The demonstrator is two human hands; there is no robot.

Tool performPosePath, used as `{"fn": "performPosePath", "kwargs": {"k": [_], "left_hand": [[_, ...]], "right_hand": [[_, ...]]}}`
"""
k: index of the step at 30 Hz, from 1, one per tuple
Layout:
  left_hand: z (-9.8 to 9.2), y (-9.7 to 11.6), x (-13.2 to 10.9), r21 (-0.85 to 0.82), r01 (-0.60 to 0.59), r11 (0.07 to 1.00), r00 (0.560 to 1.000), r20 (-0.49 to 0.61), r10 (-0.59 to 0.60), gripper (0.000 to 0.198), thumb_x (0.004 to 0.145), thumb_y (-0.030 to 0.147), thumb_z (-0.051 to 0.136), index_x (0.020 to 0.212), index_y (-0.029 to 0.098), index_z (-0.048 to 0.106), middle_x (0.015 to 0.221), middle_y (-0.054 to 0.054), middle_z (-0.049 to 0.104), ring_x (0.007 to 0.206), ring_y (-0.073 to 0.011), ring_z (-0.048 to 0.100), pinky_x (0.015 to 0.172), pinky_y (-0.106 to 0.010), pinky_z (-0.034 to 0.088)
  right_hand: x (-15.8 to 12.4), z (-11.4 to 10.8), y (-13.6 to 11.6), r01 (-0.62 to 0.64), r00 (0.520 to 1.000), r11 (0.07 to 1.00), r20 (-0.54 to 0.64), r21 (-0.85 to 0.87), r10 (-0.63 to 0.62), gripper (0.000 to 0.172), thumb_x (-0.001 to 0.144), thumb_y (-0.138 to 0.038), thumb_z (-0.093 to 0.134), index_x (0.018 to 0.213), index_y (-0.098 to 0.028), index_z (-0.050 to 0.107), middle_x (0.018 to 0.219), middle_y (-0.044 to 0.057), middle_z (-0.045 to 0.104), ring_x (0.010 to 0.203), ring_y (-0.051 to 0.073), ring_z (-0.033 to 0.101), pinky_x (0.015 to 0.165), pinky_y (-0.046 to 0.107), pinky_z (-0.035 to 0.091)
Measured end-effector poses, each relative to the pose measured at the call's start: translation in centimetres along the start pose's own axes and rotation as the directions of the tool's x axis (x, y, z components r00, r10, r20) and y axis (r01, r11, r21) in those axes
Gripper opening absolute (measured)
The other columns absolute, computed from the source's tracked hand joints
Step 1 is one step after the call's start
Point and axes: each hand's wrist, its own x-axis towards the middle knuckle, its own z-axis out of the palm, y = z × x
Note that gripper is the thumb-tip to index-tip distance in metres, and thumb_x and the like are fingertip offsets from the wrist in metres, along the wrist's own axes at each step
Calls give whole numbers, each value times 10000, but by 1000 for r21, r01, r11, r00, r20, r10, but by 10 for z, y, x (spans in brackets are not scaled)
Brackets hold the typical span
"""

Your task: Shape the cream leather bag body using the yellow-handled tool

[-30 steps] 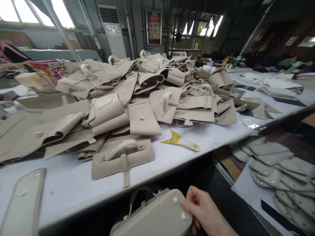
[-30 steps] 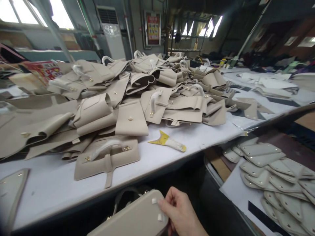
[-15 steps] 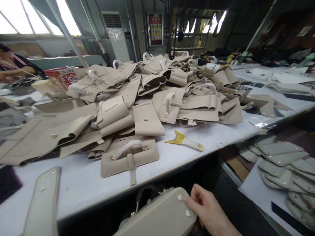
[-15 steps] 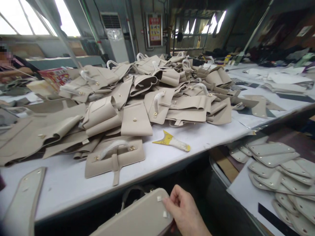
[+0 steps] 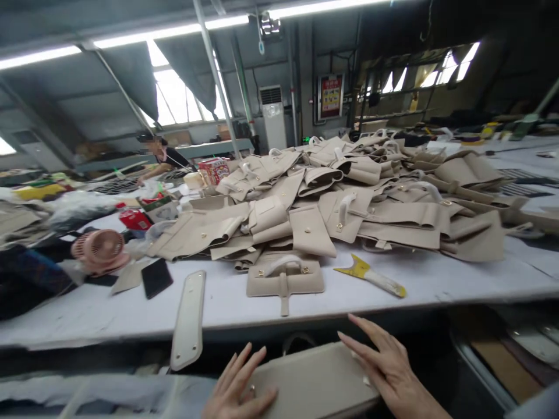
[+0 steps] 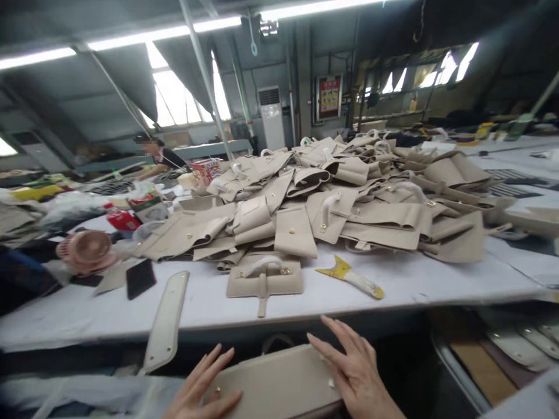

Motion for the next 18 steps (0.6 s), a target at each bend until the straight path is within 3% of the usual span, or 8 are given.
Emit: {"fn": "performPosePath", "kwargs": {"k": [3, 6, 8, 10, 11, 13, 16, 18], "left_hand": [[-19, 3, 15, 102, -124, 987, 990, 80, 116, 711, 826, -77, 477, 1265, 471, 594, 1572, 26, 366, 1437, -268, 349, 1141, -488, 384], [-44, 20, 35, 49, -126, 991, 955, 277, 108, 658, 753, -13, 534, 1269, 390, 603, 1585, 1, 336, 1432, -319, 349, 1161, -582, 312], [-57, 34, 46, -14, -73, 997, 916, 395, 72, 613, 715, 30, 543, 1257, 307, 615, 1551, -19, 402, 1428, -331, 352, 1180, -601, 265], [-64, 44, 50, -42, -27, 999, 896, 442, 43, 657, 682, 34, 520, 1301, 244, 586, 1501, -41, 478, 1423, -328, 361, 1191, -590, 255], [-66, 47, 49, -39, -2, 999, 894, 448, 19, 682, 674, 26, 509, 1322, 228, 569, 1487, -47, 496, 1421, -326, 364, 1191, -584, 261], [-70, 47, 41, -16, 46, 999, 905, 424, -35, 676, 673, 12, 501, 1304, 241, 585, 1485, -49, 497, 1413, -332, 376, 1178, -590, 284], [-71, 37, 23, -32, 138, 990, 922, 369, -117, 549, 769, 47, 522, 1216, 339, 650, 1510, -13, 463, 1405, -327, 393, 1168, -596, 287], [-66, 30, 13, -146, 266, 953, 913, 356, -200, 428, 848, 135, 530, 1170, 370, 686, 1482, -4, 500, 1356, -294, 471, 1148, -501, 365]], "right_hand": [[18, -21, -16, 296, 948, 930, 186, -219, -258, 629, 805, -72, 504, 1254, -500, 611, 1579, -64, 331, 1461, 388, 237, 1086, 691, 214], [32, -18, -60, 467, 872, 854, 280, -230, -402, 505, 763, -76, 534, 1177, -322, 682, 1557, -35, 381, 1481, 360, 186, 1168, 634, 60], [34, 1, -89, 577, 804, 794, 303, -191, -511, 381, 838, -199, 578, 1208, -247, 660, 1497, 3, 480, 1448, 340, 289, 1207, 538, 58], [31, 21, -105, 686, 727, 698, 244, -206, -642, 435, 928, -376, 579, 1315, -178, 589, 1401, 42, 582, 1332, 303, 470, 1215, 448, 103], [28, 27, -105, 719, 695, 655, 209, -232, -689, 492, 944, -442, 574, 1343, -153, 564, 1375, 52, 603, 1276, 286, 527, 1210, 416, 119], [20, 25, -91, 725, 678, 619, 154, -303, -719, 506, 954, -476, 572, 1366, -182, 548, 1371, 16, 608, 1258, 274, 544, 1199, 393, 126], [10, -4, -46, 665, 708, 612, 103, -429, -698, 427, 947, -395, 597, 1362, -300, 560, 1368, -50, 606, 1252, 280, 561, 1166, 407, 177], [6, -20, -16, 642, 720, 606, 99, -470, -687, 434, 899, -368, 651, 1328, -334, 594, 1331, -49, 630, 1157, 297, 634, 1083, 428, 326]]}}
